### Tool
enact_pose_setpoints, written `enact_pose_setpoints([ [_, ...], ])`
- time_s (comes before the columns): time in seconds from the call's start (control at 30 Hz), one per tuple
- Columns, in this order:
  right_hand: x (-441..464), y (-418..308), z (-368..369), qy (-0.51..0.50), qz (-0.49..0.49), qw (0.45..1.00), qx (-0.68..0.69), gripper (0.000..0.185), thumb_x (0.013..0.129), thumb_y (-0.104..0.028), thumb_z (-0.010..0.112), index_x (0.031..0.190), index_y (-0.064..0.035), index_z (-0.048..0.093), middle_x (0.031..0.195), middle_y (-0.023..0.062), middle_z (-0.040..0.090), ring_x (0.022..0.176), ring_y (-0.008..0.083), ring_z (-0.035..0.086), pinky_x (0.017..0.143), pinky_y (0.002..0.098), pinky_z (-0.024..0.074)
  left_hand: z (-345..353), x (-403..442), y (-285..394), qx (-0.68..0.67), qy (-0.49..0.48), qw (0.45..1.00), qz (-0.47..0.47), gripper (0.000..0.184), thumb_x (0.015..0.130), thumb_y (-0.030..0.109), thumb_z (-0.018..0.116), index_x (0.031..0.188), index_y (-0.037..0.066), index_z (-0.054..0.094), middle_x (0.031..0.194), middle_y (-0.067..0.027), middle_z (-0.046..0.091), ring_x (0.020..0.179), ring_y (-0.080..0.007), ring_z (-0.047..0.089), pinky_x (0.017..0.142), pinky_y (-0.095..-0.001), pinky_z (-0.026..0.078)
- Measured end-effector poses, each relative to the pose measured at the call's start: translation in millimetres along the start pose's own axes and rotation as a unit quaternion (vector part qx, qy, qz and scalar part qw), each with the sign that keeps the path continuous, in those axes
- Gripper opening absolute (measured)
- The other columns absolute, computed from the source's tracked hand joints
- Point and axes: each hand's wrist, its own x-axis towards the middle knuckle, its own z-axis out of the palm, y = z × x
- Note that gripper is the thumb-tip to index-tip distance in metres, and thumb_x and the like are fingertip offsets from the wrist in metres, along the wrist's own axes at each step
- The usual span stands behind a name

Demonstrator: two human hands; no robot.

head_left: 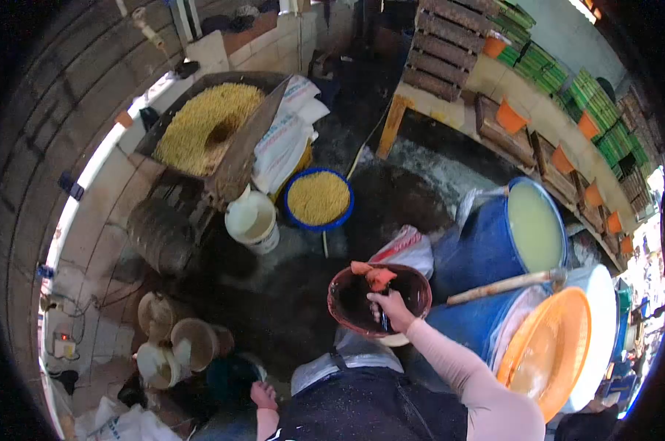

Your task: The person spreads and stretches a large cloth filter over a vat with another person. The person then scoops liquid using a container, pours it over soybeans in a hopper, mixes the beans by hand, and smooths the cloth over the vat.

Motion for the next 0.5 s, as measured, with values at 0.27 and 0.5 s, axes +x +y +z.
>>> enact_pose_setpoints([
  [0.27,51.9,-68.5,-39.1,0.024,-0.097,0.995,-0.017,0.026,0.093,-0.026,0.055,0.072,-0.0106,0.057,0.059,-0.0016,0.052,0.051,0.0077,0.050,0.046,0.0261,0.0394,371.4,-15.2,83.7,0.243,-0.335,0.900,0.138,0.030,0.094,0.037,0.056,0.098,0.011,0.070,0.084,0.0010,0.066,0.068,-0.0056,0.053,0.057,-0.0241,0.041],
  [0.5,104.9,-127.8,-15.5,0.113,-0.004,0.984,0.140,0.010,0.086,-0.016,0.059,0.086,-0.0060,0.055,0.063,0.0011,0.052,0.046,0.0129,0.047,0.043,0.0278,0.0389,577.2,-69.2,99.5,0.244,-0.385,0.888,0.062,0.034,0.097,0.035,0.046,0.112,0.010,0.061,0.101,-0.0028,0.066,0.079,-0.0135,0.062,0.066,-0.0270,0.048],
])
